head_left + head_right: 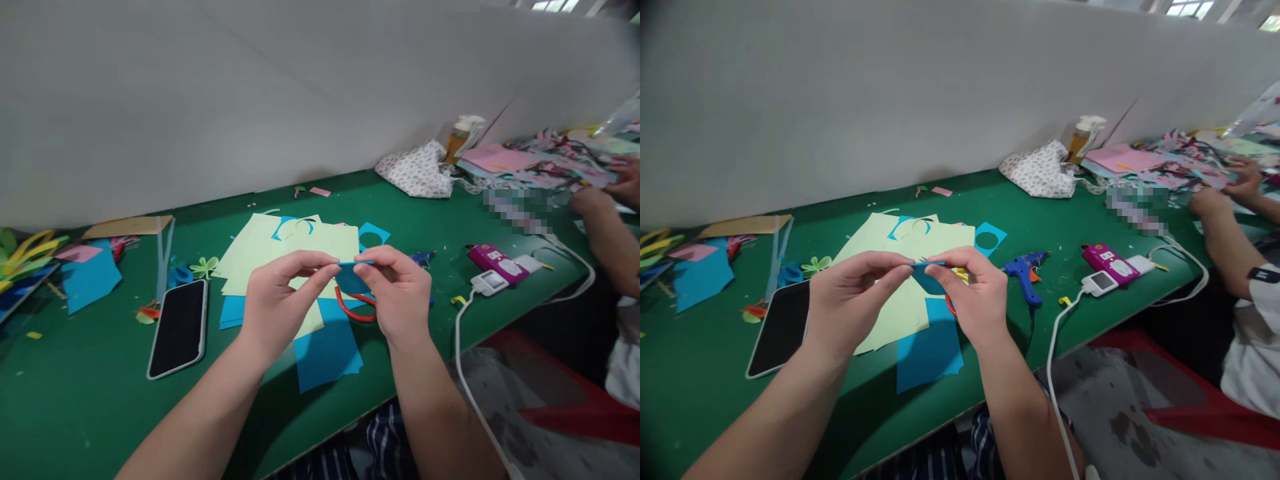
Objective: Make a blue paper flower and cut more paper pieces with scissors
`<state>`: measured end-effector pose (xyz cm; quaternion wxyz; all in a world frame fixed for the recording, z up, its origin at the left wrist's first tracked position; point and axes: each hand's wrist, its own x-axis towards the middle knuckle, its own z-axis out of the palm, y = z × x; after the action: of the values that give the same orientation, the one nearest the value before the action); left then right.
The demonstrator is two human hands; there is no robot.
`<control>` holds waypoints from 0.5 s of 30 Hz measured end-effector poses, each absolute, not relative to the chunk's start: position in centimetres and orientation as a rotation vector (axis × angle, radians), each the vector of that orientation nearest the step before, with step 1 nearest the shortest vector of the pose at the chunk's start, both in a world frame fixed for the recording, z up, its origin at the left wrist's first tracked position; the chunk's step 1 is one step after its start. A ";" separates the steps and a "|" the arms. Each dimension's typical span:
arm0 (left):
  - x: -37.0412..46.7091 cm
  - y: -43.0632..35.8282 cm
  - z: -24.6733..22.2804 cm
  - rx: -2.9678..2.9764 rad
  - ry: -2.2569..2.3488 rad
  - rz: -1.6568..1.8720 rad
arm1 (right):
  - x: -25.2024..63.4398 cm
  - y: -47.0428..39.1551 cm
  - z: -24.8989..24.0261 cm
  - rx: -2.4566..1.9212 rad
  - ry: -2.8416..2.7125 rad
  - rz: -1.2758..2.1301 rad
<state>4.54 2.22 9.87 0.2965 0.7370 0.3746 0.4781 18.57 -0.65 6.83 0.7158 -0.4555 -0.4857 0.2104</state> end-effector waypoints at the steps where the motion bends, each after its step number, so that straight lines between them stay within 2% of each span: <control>1: 4.5 2.2 9.9 1.956 0.993 1.267 | 18.6 -0.7 6.8 -0.994 -1.073 0.473; 15: 4.4 2.0 9.6 1.953 0.953 1.281 | 18.4 -0.7 6.9 -0.920 -1.074 0.526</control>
<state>4.44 2.01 9.60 0.3047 0.7375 0.3598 0.4836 18.44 -0.66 6.94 0.7287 -0.4178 -0.4873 0.2387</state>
